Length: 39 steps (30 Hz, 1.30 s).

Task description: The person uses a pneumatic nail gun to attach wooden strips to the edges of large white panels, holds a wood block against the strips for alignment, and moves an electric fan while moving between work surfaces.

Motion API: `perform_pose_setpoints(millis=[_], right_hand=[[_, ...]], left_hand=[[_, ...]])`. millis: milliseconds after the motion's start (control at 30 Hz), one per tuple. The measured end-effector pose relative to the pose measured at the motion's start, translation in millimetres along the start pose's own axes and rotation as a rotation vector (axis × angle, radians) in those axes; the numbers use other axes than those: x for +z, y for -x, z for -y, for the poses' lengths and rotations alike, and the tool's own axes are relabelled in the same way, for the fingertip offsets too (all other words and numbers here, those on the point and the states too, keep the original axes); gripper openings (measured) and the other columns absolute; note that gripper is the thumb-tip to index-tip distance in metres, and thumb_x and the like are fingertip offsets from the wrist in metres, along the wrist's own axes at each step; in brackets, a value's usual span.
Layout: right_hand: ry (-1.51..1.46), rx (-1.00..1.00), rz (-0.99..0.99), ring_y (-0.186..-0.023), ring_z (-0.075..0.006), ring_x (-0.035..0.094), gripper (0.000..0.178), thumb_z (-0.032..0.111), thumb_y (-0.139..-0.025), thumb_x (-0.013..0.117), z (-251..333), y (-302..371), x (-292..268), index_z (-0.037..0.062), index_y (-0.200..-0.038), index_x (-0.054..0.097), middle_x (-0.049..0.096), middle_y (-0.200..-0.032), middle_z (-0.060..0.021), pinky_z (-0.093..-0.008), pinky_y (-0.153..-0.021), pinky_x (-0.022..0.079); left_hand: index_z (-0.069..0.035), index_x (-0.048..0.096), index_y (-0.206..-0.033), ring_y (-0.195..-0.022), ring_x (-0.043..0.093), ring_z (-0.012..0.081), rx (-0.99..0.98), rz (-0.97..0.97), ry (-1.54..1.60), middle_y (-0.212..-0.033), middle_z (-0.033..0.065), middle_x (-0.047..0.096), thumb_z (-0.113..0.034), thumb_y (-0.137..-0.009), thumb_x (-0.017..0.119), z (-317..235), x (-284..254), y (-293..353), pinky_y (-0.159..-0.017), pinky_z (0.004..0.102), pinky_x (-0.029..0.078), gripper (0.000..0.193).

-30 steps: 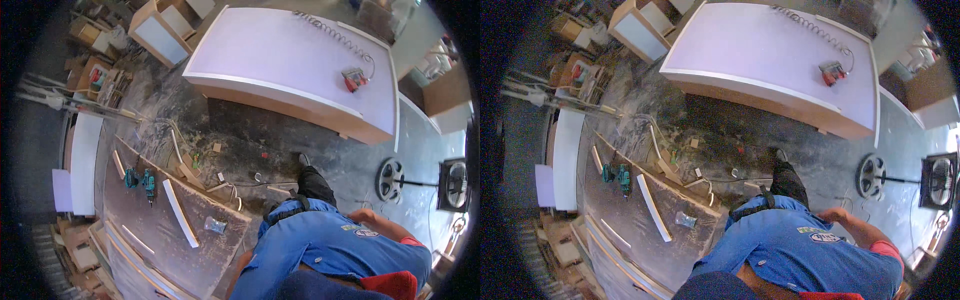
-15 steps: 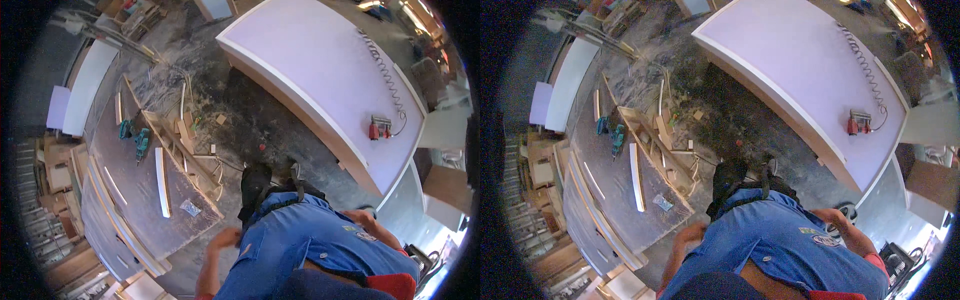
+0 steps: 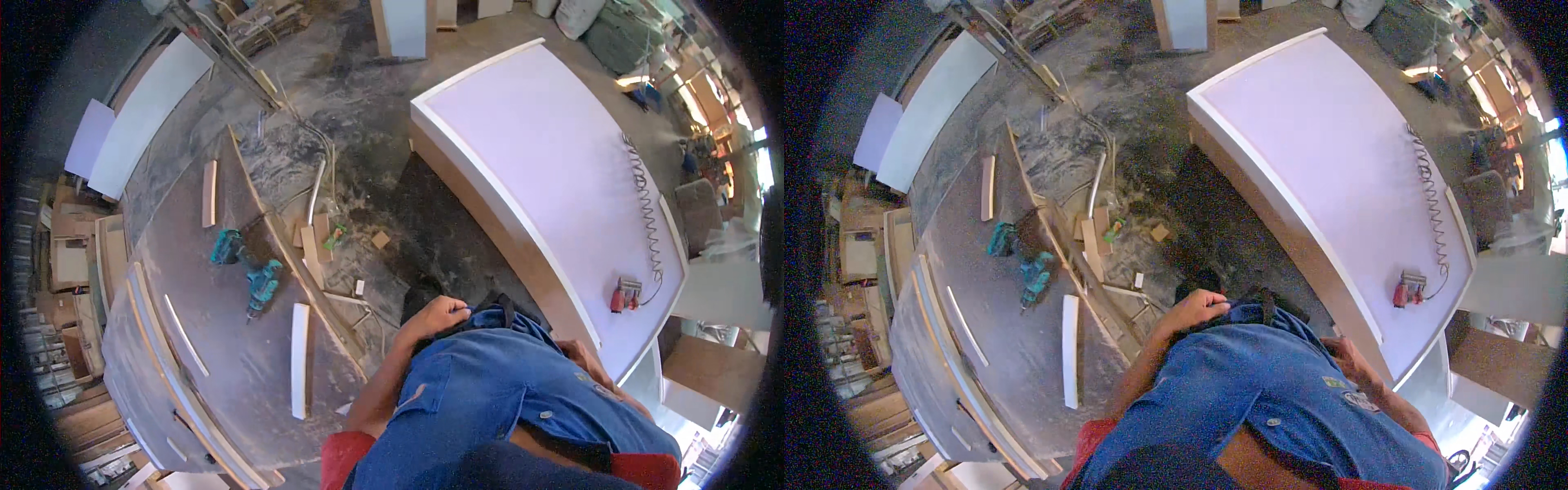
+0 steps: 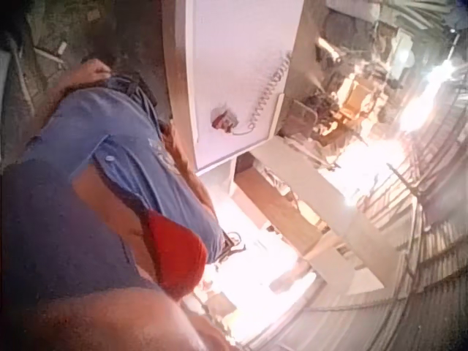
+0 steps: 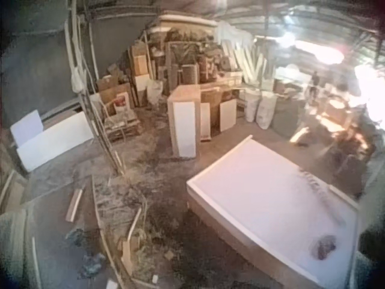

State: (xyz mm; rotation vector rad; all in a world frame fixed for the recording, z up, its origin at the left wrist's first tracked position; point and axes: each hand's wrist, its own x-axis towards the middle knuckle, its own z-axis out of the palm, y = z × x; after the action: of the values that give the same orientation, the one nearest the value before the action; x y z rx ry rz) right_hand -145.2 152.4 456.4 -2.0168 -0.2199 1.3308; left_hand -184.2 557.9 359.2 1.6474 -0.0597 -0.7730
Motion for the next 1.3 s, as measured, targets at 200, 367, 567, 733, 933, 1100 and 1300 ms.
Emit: perform_pose_setpoints(millis=[200,367,567,733,933,1100,1300], right_hand=[[-0.64,0.083,0.158,-0.093,-0.0176,0.061,0.041,0.032,-0.091,0.068,91,-83,-44,-0.0022,-0.114,0.065,0.068,-0.103,-0.0054,-0.0331,-0.083,0.049],[-0.415,-0.144,-0.005,-0.082,-0.0097,0.054,0.029,0.031,-0.091,0.067,177,-213,-16,0.0028,-0.099,0.067,0.063,-0.09,0.0016,-0.027,-0.074,0.045],[0.15,-0.227,-0.287,-0.073,-0.0116,0.056,0.039,0.04,-0.089,0.068,188,-417,23,0.0028,-0.078,0.07,0.064,-0.075,-0.0018,-0.0304,-0.066,0.046],[0.05,0.111,0.117,-0.077,-0.0157,0.06,0.044,0.044,-0.085,0.072,268,-477,-2,0.0005,-0.087,0.071,0.067,-0.081,-0.0044,-0.0332,-0.07,0.048],[-0.042,0.2,0.344,-0.099,-0.0251,0.061,0.051,0.049,-0.09,0.063,434,-579,11,0.0035,-0.113,0.066,0.067,-0.103,-0.0109,-0.0379,-0.091,0.047],[0.427,-0.144,0.378,-0.094,-0.0212,0.064,0.051,0.049,-0.096,0.056,510,-703,4,0.0021,-0.115,0.064,0.068,-0.109,-0.0094,-0.0354,-0.087,0.051],[0.275,0.207,0.753,-0.101,-0.0205,0.063,0.053,0.053,-0.095,0.053,599,-694,20,0.0054,-0.117,0.064,0.067,-0.115,-0.0089,-0.0366,-0.093,0.05]], left_hand=[[-0.001,0.066,-0.096,-0.072,0.057,0.0141,-0.07,-0.764,0.233,-0.076,0.009,0.063,-0.032,-0.092,0.064,81,-60,70,-0.064,0.033,0.046,0.031],[-0.001,0.065,-0.108,-0.088,0.066,0.0285,-0.423,-0.691,0.086,-0.094,0.0193,0.067,-0.031,-0.095,0.058,71,-92,158,-0.078,0.0411,0.05,0.034],[-0.001,0.062,-0.099,-0.076,0.064,0.0359,-0.535,-1.382,0.195,-0.082,0.0232,0.064,-0.028,-0.092,0.058,101,-81,119,-0.067,0.0443,0.047,0.029],[-0.001,0.066,-0.095,-0.073,0.064,0.0264,-0.774,-1.488,0.785,-0.078,0.0189,0.066,-0.035,-0.092,0.06,179,46,101,-0.069,0.0378,0.047,0.034],[-0.001,0.066,-0.095,-0.074,0.065,0.0258,-0.459,-1.83,1.457,-0.077,0.0191,0.066,-0.034,-0.093,0.059,175,40,-1,-0.07,0.0381,0.048,0.035],[-0.001,0.066,-0.096,-0.075,0.065,0.0262,-0.538,-1.831,1.678,-0.078,0.0191,0.066,-0.034,-0.093,0.058,97,-11,-110,-0.071,0.0385,0.048,0.034],[-0.001,0.066,-0.097,-0.076,0.065,0.0268,-0.627,-1.859,1.861,-0.079,0.0192,0.066,-0.033,-0.093,0.058,17,-34,-178,-0.072,0.039,0.049,0.033]])
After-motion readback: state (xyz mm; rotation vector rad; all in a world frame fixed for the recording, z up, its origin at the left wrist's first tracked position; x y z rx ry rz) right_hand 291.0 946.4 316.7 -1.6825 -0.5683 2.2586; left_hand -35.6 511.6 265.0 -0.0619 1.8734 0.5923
